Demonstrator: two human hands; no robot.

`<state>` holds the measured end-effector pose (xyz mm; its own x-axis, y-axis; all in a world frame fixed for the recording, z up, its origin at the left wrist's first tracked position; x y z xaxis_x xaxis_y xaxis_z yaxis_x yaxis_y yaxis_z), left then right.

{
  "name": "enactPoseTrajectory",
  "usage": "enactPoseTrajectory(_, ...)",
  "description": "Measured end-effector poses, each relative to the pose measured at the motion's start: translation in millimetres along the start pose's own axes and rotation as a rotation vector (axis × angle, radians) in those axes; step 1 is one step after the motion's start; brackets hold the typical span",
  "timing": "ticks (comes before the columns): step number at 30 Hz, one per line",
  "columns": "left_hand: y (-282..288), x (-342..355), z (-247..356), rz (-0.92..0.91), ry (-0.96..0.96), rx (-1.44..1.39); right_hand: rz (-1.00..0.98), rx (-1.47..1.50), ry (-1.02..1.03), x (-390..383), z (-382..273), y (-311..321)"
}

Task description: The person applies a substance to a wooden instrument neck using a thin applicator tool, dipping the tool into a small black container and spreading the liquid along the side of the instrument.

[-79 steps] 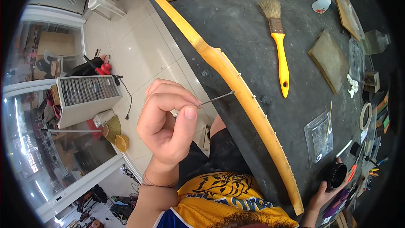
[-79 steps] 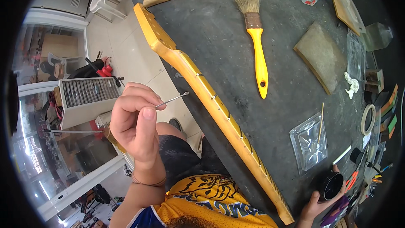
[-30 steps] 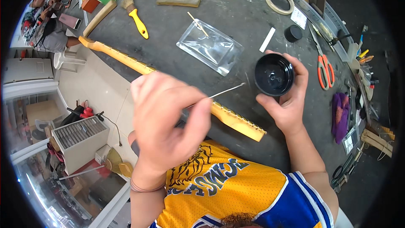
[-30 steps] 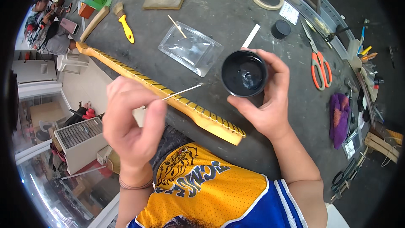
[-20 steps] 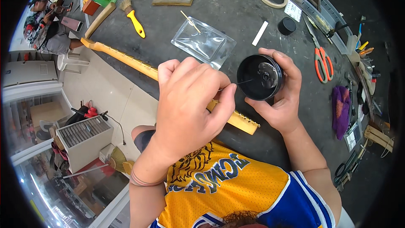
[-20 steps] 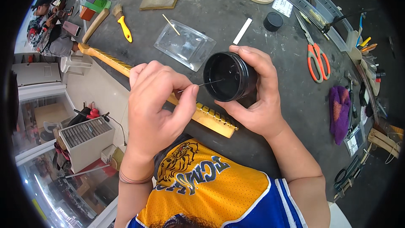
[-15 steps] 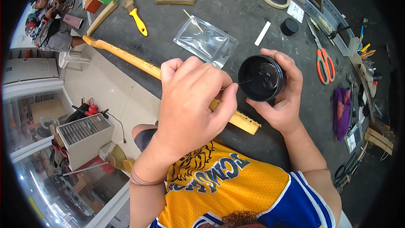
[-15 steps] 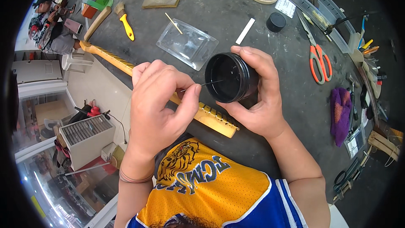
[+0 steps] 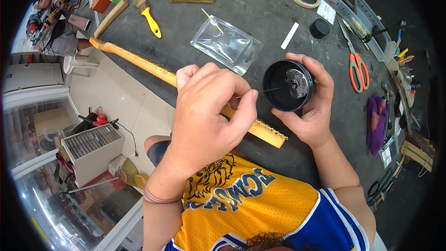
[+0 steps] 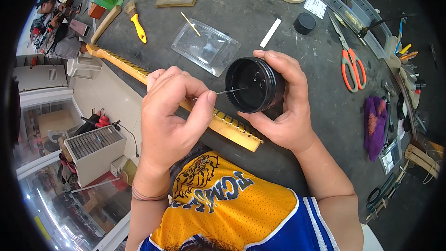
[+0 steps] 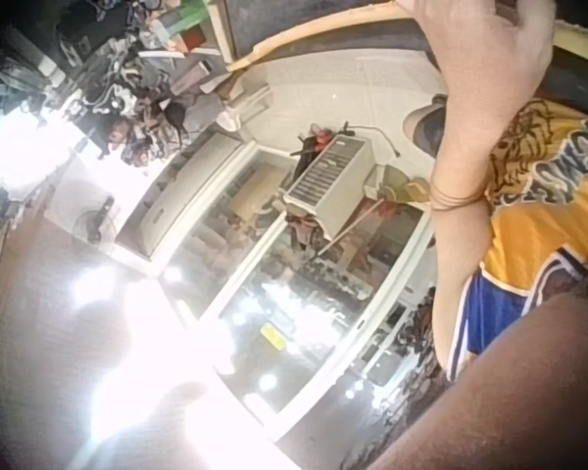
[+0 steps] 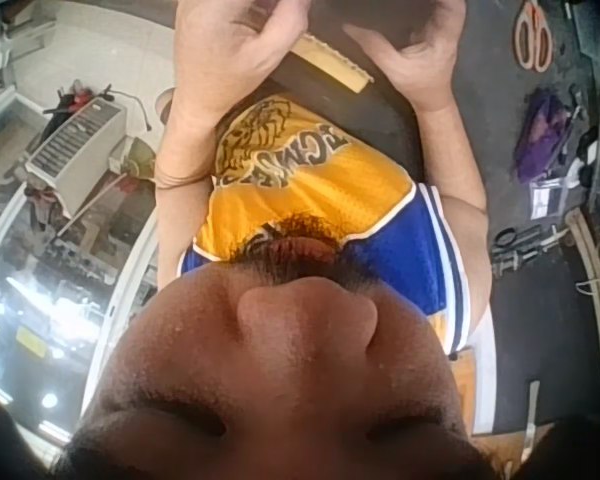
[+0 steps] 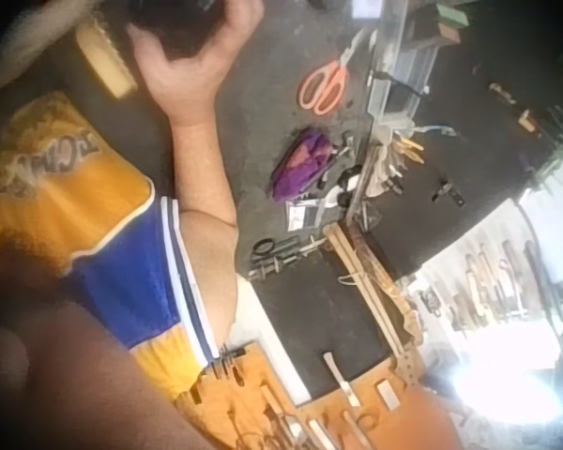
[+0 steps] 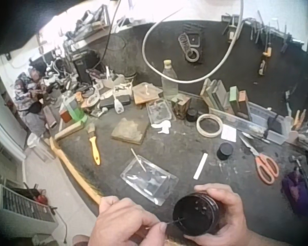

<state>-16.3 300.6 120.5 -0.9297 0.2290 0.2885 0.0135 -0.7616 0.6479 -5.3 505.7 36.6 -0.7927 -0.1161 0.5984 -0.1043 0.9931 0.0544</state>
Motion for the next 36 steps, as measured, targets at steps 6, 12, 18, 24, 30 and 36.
enactPoseTrajectory(6,1.8,0.2,-3.3,-0.012,0.052,-0.008,-0.018,0.01,0.01,2.9,-1.8,-1.2)
enactPoseTrajectory(12,-1.9,-0.2,-1.0,-0.015,0.028,0.0,-0.046,-0.01,0.045,5.2,-4.4,-2.3)
enactPoseTrajectory(18,-4.8,-1.0,0.5,-0.034,0.017,0.001,-0.044,0.006,0.039,4.1,-2.4,-2.3)
enactPoseTrajectory(24,0.5,-3.8,-2.8,-0.027,0.049,-0.008,-0.049,0.01,0.013,1.2,-2.4,-2.9)
enactPoseTrajectory(30,8.4,-9.4,-8.9,-0.014,0.08,-0.033,-0.027,0.073,-0.053,-3.9,2.0,-4.7)
enactPoseTrajectory(36,28.5,-24.1,-38.8,0.08,0.344,-0.358,0.03,0.15,-0.142,-1.6,5.7,-5.8)
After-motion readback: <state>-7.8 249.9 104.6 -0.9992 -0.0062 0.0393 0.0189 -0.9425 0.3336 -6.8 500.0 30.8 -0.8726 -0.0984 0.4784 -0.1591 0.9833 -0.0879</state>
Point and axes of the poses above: each hand's wrist, its own x-axis towards the middle knuckle, its own y-axis out of the back of the hand, z = x × y, the point moved 8 cm from there along x, towards the middle knuckle, and after that the axes turned 9 degrees about y, right-handed, at the moved point
